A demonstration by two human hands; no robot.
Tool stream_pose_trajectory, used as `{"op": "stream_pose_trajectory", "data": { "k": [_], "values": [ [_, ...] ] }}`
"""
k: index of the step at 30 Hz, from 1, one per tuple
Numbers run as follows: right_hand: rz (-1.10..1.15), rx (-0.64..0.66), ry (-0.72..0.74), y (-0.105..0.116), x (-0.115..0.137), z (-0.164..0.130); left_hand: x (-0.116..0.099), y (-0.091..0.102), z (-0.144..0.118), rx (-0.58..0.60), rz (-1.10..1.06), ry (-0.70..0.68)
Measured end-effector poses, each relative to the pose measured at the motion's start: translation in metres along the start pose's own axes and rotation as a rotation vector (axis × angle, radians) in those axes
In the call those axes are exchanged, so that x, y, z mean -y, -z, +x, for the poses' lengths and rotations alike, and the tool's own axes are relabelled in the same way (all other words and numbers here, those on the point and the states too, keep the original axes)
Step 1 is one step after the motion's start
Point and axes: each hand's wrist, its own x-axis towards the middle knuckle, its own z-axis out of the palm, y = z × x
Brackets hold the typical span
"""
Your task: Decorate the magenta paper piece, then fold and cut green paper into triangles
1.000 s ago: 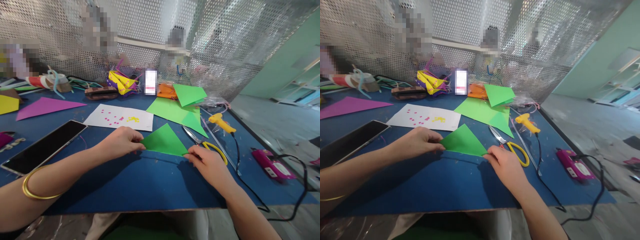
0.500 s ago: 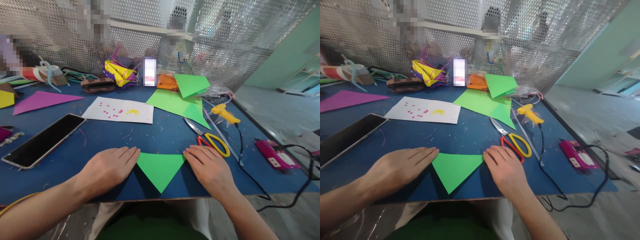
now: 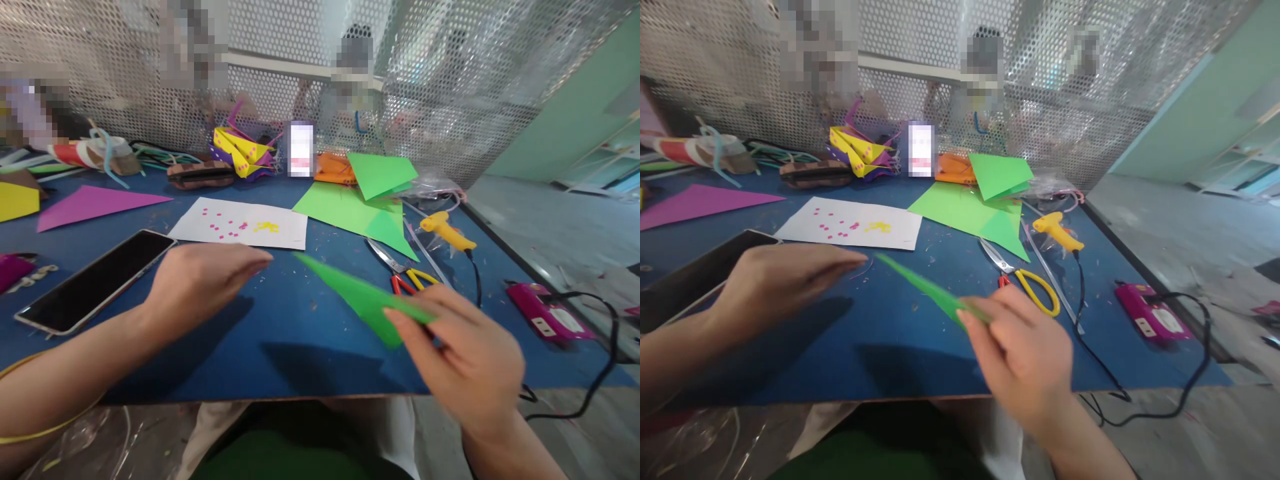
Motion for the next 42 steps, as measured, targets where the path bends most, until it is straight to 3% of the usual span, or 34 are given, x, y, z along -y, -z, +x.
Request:
{"op": "stream_pose_trajectory", "data": {
  "k": [2, 3, 5, 8, 10, 13, 15, 17, 21, 23, 25, 28, 33, 36, 42],
  "values": [
    [0.251, -0.111, -0.296, 0.001, -0.005, 0.003, -0.008, 0.002, 0.012, 0.029, -0.282, 0.31],
    [0.402, -0.153, -0.44, -0.003, -0.006, 0.004, -0.016, 0.002, 0.016, 0.063, -0.489, 0.403],
    [0.702, -0.19, -0.67, -0.018, -0.005, 0.003, -0.036, -0.003, 0.022, 0.249, -0.862, 0.497],
    [0.935, -0.212, -0.864, -0.046, 0.002, -0.002, -0.064, -0.016, 0.022, 0.435, -1.129, 0.597],
    [0.973, -0.179, -0.902, -0.057, 0.008, -0.008, -0.073, -0.026, 0.02, 0.42, -1.154, 0.698],
    [0.917, -0.065, -0.84, -0.059, 0.01, -0.019, -0.071, -0.035, 0.018, 0.337, -1.167, 0.782],
    [0.768, -0.041, -0.716, -0.052, 0.005, -0.026, -0.064, -0.036, 0.018, 0.315, -1.143, 0.809],
    [0.502, -0.063, -0.488, -0.044, -0.004, -0.031, -0.056, -0.035, 0.018, 0.343, -1.09, 0.813],
    [-0.138, -0.084, 0.178, -0.032, -0.024, -0.032, -0.045, -0.033, 0.019, 0.475, -0.944, 0.665],
    [-0.271, -0.049, 0.41, -0.03, -0.027, -0.03, -0.042, -0.034, 0.021, 0.531, -0.884, 0.578],
    [-0.267, 0.035, 0.517, -0.031, -0.023, -0.029, -0.039, -0.036, 0.023, 0.559, -0.822, 0.521],
    [-0.233, 0.161, 0.52, -0.035, -0.011, -0.029, -0.035, -0.037, 0.023, 0.557, -0.669, 0.425],
    [-0.225, 0.258, 0.358, -0.044, -0.003, -0.035, -0.048, -0.026, 0.001, 0.241, -0.239, 0.05],
    [-0.181, 0.295, 0.278, -0.046, -0.001, -0.039, -0.067, -0.024, -0.021, 0.21, -0.274, -0.126],
    [-0.052, 0.219, 0.111, -0.047, 0.007, -0.04, -0.088, -0.038, -0.041, 0.079, -0.291, -0.044]
  ]
}}
